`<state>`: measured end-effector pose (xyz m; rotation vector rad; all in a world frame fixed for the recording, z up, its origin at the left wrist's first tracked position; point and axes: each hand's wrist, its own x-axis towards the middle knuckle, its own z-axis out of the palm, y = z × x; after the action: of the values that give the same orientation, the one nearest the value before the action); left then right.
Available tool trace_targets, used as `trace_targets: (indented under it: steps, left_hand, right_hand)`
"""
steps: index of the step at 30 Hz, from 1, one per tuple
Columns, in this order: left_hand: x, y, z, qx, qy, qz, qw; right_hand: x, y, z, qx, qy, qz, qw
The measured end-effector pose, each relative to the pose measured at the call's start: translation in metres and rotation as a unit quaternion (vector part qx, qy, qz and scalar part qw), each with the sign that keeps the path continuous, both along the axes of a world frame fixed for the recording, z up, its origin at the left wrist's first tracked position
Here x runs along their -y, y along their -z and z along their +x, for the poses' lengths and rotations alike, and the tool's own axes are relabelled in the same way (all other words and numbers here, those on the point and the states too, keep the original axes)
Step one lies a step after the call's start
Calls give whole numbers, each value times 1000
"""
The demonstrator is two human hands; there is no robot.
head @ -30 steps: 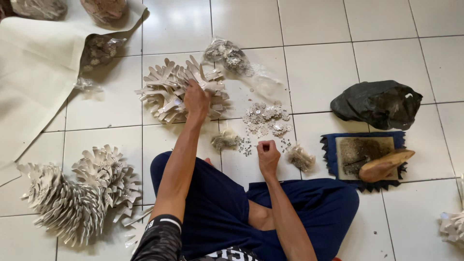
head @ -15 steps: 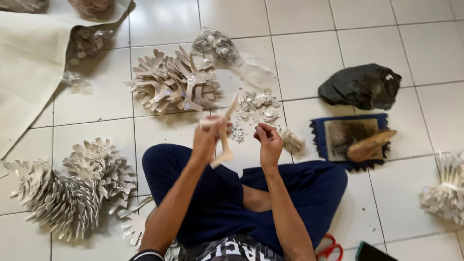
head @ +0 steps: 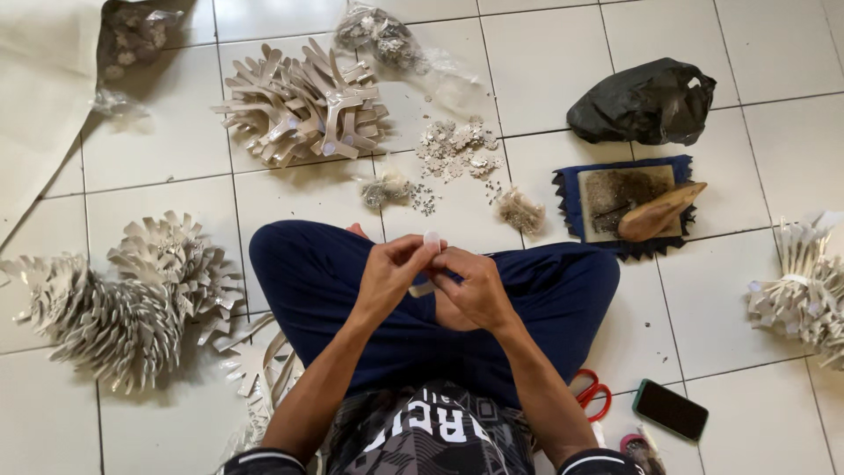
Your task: The person sits on the floor sanding white plastic shoe components. They hold each component against a wooden sanding block, rub the edges with a small hand tool, brush off dust, and place finished pieces onto piles on the floor, working through the parts one at a time.
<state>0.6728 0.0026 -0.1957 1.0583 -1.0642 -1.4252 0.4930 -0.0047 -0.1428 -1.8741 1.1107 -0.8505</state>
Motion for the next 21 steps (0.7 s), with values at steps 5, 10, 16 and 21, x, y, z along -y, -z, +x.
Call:
trace_targets:
  steps: [5,10,16,21]
  left_hand:
    - [-11,-40,-11,11,-20,-48,999]
    - [-33,-61,-20,35,-39,-25,998]
    - [-46,-73,-24,51,-37,-44,997]
    - [-49,-76,-25,137,-40,-118,983]
  right_hand:
    - [-18,-2,-4,198,101,-34,974]
    - [-28,2,-12,309,143,144,929]
    - [-32,-4,-16,249,99,78,960]
    - [-33,-8,-17,226,117,87,963]
